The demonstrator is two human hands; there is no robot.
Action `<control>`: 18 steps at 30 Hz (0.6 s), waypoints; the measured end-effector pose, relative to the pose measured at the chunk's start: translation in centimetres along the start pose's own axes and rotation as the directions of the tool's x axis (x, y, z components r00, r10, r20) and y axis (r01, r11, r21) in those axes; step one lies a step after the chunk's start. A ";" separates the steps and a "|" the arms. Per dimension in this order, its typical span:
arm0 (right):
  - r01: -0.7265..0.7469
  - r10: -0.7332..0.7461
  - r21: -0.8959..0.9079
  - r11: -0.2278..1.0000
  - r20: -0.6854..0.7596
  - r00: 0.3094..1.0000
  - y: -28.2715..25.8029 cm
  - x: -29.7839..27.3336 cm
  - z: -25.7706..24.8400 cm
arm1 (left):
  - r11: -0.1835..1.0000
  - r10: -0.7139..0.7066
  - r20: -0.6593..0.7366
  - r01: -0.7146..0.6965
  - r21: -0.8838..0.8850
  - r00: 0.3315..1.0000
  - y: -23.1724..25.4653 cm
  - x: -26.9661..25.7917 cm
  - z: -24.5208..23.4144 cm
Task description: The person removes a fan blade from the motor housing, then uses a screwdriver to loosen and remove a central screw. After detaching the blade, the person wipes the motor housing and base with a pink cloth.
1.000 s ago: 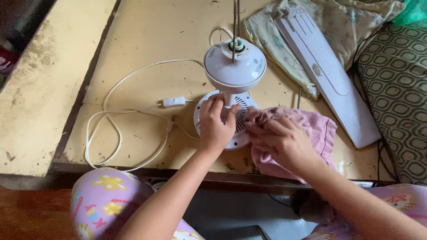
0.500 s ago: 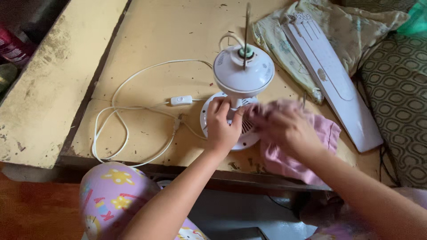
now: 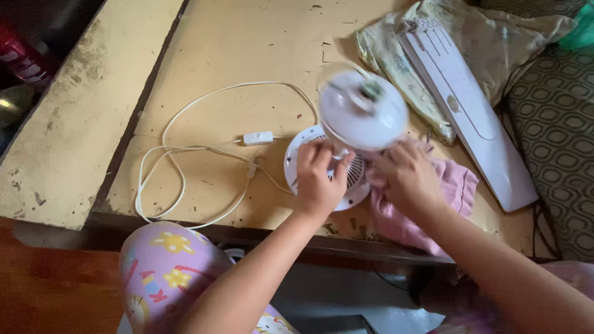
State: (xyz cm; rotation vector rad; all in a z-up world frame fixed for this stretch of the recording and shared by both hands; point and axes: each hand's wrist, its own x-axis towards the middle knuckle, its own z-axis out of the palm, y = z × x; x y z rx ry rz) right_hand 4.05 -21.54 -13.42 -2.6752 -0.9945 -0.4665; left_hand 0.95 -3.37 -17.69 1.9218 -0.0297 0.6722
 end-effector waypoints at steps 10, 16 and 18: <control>0.139 -0.132 0.078 0.987 -0.088 0.987 -1.3 -2.9 -1.4 | 0.964 0.233 -0.153 -0.207 0.169 0.960 -0.5 0.7 0.7; 0.035 -0.045 -0.065 0.997 -0.165 0.985 0.2 1.3 0.3 | 0.953 0.272 -0.228 -0.228 0.200 0.935 -0.5 0.3 0.2; 0.018 -0.030 -0.069 0.997 -0.177 0.984 0.6 2.2 1.0 | 0.957 0.250 -0.236 -0.202 0.209 0.939 -0.3 0.6 0.2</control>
